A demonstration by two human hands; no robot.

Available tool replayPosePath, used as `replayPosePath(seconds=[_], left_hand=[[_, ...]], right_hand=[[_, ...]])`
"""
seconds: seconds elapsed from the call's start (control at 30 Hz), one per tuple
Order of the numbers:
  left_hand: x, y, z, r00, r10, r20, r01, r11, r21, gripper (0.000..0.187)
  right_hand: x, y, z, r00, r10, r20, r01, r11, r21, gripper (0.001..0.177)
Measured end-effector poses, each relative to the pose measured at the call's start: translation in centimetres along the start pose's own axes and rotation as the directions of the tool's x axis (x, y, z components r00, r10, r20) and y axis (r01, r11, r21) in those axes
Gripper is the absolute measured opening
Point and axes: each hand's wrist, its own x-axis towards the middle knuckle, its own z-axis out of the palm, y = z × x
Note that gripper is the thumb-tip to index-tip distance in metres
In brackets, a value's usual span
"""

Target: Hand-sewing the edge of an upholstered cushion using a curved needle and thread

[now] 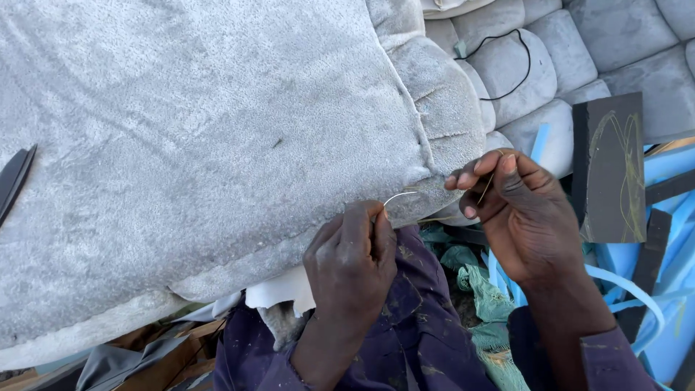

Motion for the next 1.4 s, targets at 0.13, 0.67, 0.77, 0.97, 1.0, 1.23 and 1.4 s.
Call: replayPosePath(seconds=[0.13,0.67,0.77,0.97,1.0,1.23,1.4], left_hand=[[-0.6,0.1,1.1,1.0,0.003,0.016,-0.004,0.999,0.035,0.015],[-0.1,1.7,0.9,0.997,0.041,0.058,-0.037,0.997,-0.065,0.009],[-1.7,0.8,1.3,0.982,0.06,0.177,-0.035,0.989,-0.14,0.034],[-2.0,1.3,3.2,0.902,0.01,0.431,-0.166,0.931,0.325,0.095],[-1.7,1.5,3.2,0.88,-0.053,0.472,-0.129,0.93,0.344,0.099],[-2.0,1.8,-0.4,0.874,0.043,0.484,-0.106,0.989,0.103,0.097],[-2.5,1.8,-1.5,0.967,-0.106,0.232,0.125,0.99,-0.067,0.006]], right_hand=[[0.6,-2.6,2.5,0.997,-0.024,0.079,0.04,0.98,-0.197,0.044],[-0.5,-2.2,2.5,0.999,-0.022,0.032,0.026,0.988,-0.151,0.042],[-0.3,-2.7,2.8,0.999,-0.004,0.046,0.012,0.984,-0.175,0.042],[-0.3,-2.7,2.8,0.998,-0.005,0.059,0.018,0.977,-0.212,0.041],[-0.5,-2.5,2.6,0.999,-0.012,0.05,0.023,0.978,-0.207,0.041],[-1.4,0.8,-1.0,0.998,-0.045,0.053,0.054,0.984,-0.17,0.043],[-2.2,3.3,-2.2,0.999,-0.03,0.022,0.032,0.997,-0.074,0.04]])
